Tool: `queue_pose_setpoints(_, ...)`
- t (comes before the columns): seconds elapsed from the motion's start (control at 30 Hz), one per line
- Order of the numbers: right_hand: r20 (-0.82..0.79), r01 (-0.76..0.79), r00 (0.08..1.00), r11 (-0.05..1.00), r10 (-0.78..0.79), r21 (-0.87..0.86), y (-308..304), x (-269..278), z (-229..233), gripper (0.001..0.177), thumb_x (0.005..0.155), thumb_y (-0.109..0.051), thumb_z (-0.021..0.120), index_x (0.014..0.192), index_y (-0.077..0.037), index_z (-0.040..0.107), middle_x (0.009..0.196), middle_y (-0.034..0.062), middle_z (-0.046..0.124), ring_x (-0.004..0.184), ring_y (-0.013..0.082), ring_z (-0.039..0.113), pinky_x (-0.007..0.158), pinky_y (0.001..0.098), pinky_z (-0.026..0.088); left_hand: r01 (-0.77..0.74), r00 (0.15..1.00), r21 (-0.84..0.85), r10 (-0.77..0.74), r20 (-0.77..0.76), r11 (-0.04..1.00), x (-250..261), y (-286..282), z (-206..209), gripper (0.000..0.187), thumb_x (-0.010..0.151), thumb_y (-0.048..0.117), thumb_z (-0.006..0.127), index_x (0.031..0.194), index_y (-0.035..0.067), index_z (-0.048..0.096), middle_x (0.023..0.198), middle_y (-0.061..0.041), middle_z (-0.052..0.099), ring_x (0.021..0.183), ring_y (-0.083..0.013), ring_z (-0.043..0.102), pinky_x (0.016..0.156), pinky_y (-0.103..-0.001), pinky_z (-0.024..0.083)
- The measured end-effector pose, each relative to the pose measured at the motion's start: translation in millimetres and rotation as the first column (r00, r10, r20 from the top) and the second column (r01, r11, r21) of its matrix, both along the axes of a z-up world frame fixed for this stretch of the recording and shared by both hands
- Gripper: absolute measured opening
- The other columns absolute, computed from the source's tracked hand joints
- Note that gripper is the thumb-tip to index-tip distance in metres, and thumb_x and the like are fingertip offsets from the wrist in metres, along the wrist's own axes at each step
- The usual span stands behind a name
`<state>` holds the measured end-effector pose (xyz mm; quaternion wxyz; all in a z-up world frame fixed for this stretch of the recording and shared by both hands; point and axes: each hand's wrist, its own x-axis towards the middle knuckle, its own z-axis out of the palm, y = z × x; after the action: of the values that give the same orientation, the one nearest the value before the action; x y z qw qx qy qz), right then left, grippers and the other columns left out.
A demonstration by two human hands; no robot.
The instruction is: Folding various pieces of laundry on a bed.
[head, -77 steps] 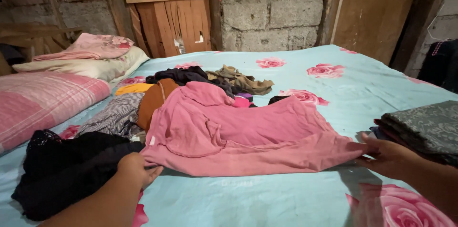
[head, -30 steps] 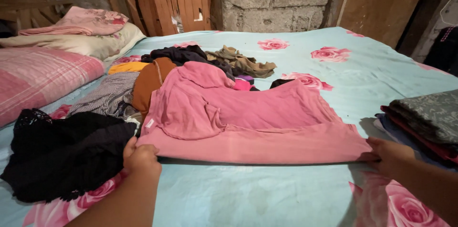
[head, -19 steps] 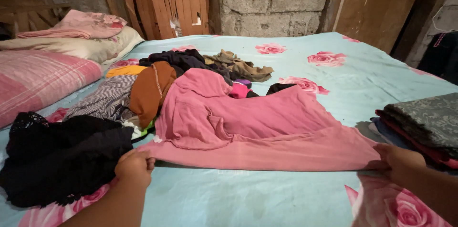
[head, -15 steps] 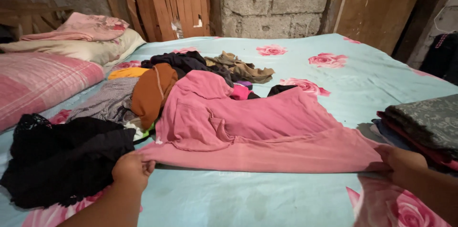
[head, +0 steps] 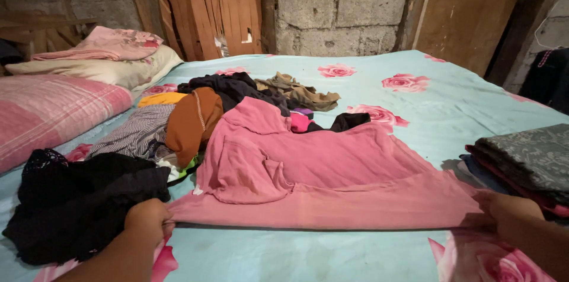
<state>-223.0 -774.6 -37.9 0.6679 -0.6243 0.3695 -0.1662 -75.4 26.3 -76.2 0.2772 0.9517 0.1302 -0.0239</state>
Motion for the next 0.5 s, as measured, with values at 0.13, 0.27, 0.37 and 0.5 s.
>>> queue_pose_setpoints(0.13, 0.06, 0.099, 0.993, 0.995, -0.098, -0.016, 11, -3, 5, 0.022, 0.101, -0.007, 0.064, 0.119, 0.005, 0.067, 0.104, 0.0151, 0.069, 0.089, 0.0378, 0.071, 0.067, 0.0458, 0.06, -0.12, 0.993, -0.189, 0.12, -0.012, 0.975, 18, 15, -16, 0.025, 0.084, 0.002, 0.068, 0.06, -0.003, 0.072, 0.054, -0.016, 0.069, 0.048, -0.027, 0.068, 0.05, -0.042, 0.052)
queue_pose_setpoints(0.27, 0.036, 0.058, 0.997, 0.995, -0.061, 0.077, 34, -19, 21, 0.021, 0.101, -0.007, 0.055, 0.118, -0.001, 0.065, 0.103, 0.0164, 0.063, 0.085, 0.047, 0.069, 0.062, 0.0621, 0.06, -0.232, 0.973, -0.275, 0.225, -0.057, 0.933, 11, 18, -11, 0.018, 0.082, 0.0, 0.073, 0.065, -0.008, 0.072, 0.058, -0.019, 0.071, 0.052, -0.0286, 0.074, 0.052, -0.043, 0.058)
queue_pose_setpoints(0.37, 0.027, 0.071, 0.997, 0.996, -0.072, 0.049, 22, -16, 11, 0.022, 0.1, -0.009, 0.06, 0.119, 0.001, 0.066, 0.108, 0.0193, 0.063, 0.086, 0.0446, 0.068, 0.063, 0.0613, 0.059, -0.045, 0.997, 0.19, 0.057, -0.061, 0.981, -5, 11, 5, 0.016, 0.082, 0.008, 0.077, 0.07, -0.003, 0.076, 0.063, -0.015, 0.071, 0.059, -0.0245, 0.074, 0.057, -0.039, 0.056)
queue_pose_setpoints(0.5, 0.109, -0.096, 0.99, 0.995, 0.095, 0.004, -28, -3, -28, 0.033, 0.093, -0.002, 0.046, 0.116, 0.004, 0.07, 0.112, 0.0215, 0.071, 0.087, 0.0432, 0.075, 0.074, 0.0499, 0.06, 0.054, 0.994, 0.429, -0.009, -0.106, 0.902, -11, 4, 19, 0.016, 0.083, 0.014, 0.077, 0.076, 0.0, 0.079, 0.069, -0.014, 0.071, 0.066, -0.0233, 0.074, 0.062, -0.037, 0.055)
